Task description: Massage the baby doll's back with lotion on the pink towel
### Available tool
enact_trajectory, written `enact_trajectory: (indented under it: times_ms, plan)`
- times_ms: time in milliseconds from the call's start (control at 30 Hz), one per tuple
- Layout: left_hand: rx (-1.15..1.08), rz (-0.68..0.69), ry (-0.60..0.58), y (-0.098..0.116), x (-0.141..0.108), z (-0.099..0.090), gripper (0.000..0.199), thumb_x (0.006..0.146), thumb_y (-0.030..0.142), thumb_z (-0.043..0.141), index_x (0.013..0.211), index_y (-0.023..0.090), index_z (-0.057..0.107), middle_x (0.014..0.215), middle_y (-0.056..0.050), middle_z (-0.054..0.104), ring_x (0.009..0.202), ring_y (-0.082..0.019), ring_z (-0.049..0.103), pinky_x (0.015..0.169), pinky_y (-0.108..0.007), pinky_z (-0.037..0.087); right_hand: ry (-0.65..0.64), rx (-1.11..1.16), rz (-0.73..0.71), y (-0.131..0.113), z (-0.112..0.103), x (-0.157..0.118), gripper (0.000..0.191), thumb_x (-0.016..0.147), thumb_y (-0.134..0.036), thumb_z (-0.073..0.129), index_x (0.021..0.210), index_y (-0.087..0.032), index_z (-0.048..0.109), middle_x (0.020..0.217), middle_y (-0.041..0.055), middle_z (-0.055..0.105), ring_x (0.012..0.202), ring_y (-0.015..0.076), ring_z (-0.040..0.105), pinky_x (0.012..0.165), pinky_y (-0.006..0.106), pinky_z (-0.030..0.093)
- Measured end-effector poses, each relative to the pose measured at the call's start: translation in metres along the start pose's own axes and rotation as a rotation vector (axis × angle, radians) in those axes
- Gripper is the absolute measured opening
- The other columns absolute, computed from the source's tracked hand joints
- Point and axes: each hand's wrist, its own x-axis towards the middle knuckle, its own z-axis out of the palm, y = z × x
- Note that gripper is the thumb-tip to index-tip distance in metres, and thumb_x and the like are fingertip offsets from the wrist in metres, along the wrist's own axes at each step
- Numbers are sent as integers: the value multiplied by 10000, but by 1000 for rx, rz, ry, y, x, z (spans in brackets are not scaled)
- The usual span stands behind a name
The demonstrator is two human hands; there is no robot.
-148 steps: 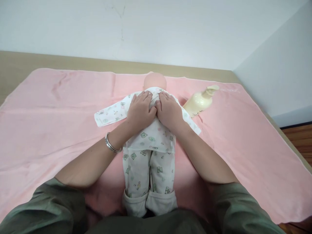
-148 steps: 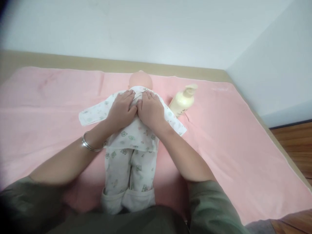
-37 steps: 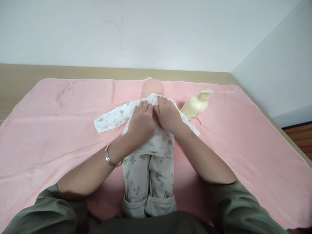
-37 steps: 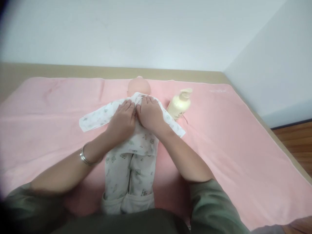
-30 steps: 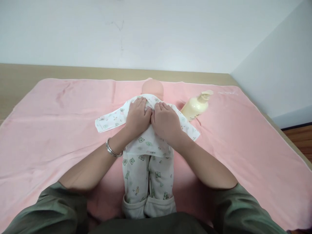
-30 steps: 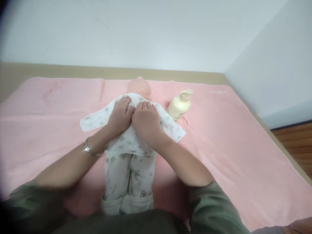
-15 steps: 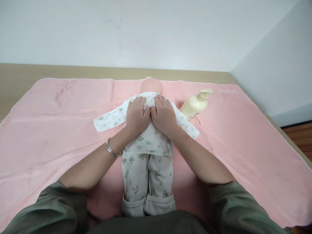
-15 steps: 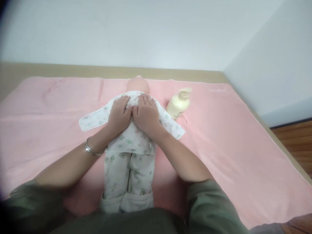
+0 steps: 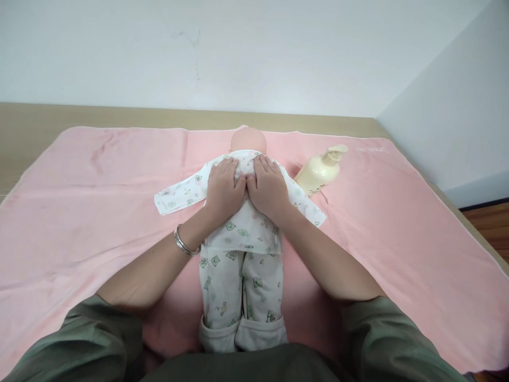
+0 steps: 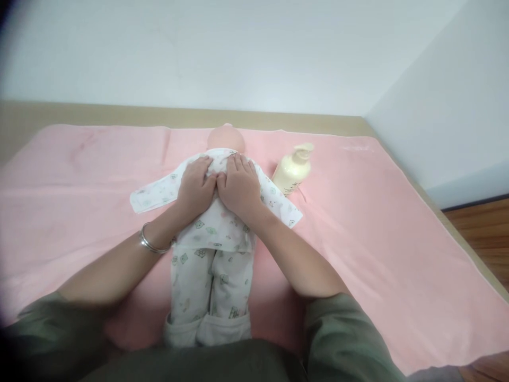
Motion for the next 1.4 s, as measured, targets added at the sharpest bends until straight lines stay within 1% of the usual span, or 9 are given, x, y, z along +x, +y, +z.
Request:
enact_trajectory:
  times_ms: [333, 667, 833, 900, 1033, 1133, 1233, 1300, 1400]
  plan:
    - [-19, -5, -14, 1, 1, -2, 598, 935, 323, 375, 1393, 2, 587, 1512, -222, 549, 1436, -358, 488, 1268, -544, 322, -2, 7, 3, -1, -1, -1, 624, 1012, -261, 334, 1574, 7, 379, 1632, 177, 351, 1559, 293, 298, 1328, 485, 202]
    - [-15, -14, -4, 1, 0, -1, 595, 931, 328, 370, 1399, 26, 578, 1507, -206, 557, 1439, -340, 491, 1277, -526, 320, -13, -2, 15, -2, -2, 0, 616, 1021, -256, 339, 1584, -7, 368, 1642, 166, 337, 1565, 284, 285, 1333, 465, 187]
    - [-16, -27, -4, 0, 0, -1, 553, 952, 341, 373, 1401, 93, 579, 1508, -172, 568, 1452, -322, 483, 1282, -536, 317, -3, 2, 7, -2, -1, -1, 615, 1018, -257, 334, 1577, -4, 378, 1634, 173, 349, 1559, 291, 297, 1324, 473, 210]
    - [-8, -24, -5, 0, 0, -1, 543, 959, 334, 375, 1401, 92, 576, 1509, -178, 565, 1456, -323, 483, 1285, -537, 316, -5, -3, 4, -1, -2, -1, 616, 1018, -256, 328, 1578, -3, 376, 1635, 175, 347, 1559, 294, 297, 1323, 479, 211]
    - [35, 11, -19, 7, -7, -3, 535, 964, 282, 364, 1402, 51, 566, 1512, -212, 555, 1473, -339, 465, 1275, -560, 328, -53, -22, -48, 3, -7, 2, 640, 1013, -277, 349, 1581, 18, 354, 1642, 197, 319, 1562, 308, 289, 1320, 485, 217]
    - [86, 60, -39, 18, -17, -7, 538, 958, 242, 359, 1414, 35, 556, 1530, -215, 537, 1500, -331, 433, 1276, -547, 332, -89, -37, -96, 6, -13, 5, 648, 1021, -299, 364, 1573, 41, 352, 1637, 223, 314, 1555, 323, 300, 1315, 480, 233]
    - [111, 78, -76, 26, -23, -12, 556, 949, 220, 361, 1432, 10, 539, 1554, -223, 506, 1519, -328, 405, 1285, -532, 324, -105, -61, -105, 8, -16, 6, 644, 1039, -312, 360, 1572, 48, 347, 1636, 227, 313, 1553, 326, 303, 1311, 474, 241]
    - [94, 58, -100, 26, -21, -13, 559, 944, 217, 369, 1430, 3, 544, 1558, -223, 502, 1519, -328, 405, 1292, -522, 317, -109, -78, -104, 7, -16, 6, 639, 1048, -311, 354, 1577, 46, 338, 1639, 223, 308, 1554, 322, 301, 1312, 469, 239]
    - [53, 12, -127, 17, -10, -13, 566, 934, 219, 375, 1437, 21, 543, 1570, -205, 494, 1521, -323, 403, 1301, -525, 296, -104, -105, -89, 2, -15, 2, 622, 1059, -301, 343, 1582, 36, 335, 1636, 211, 324, 1551, 317, 309, 1313, 470, 237]
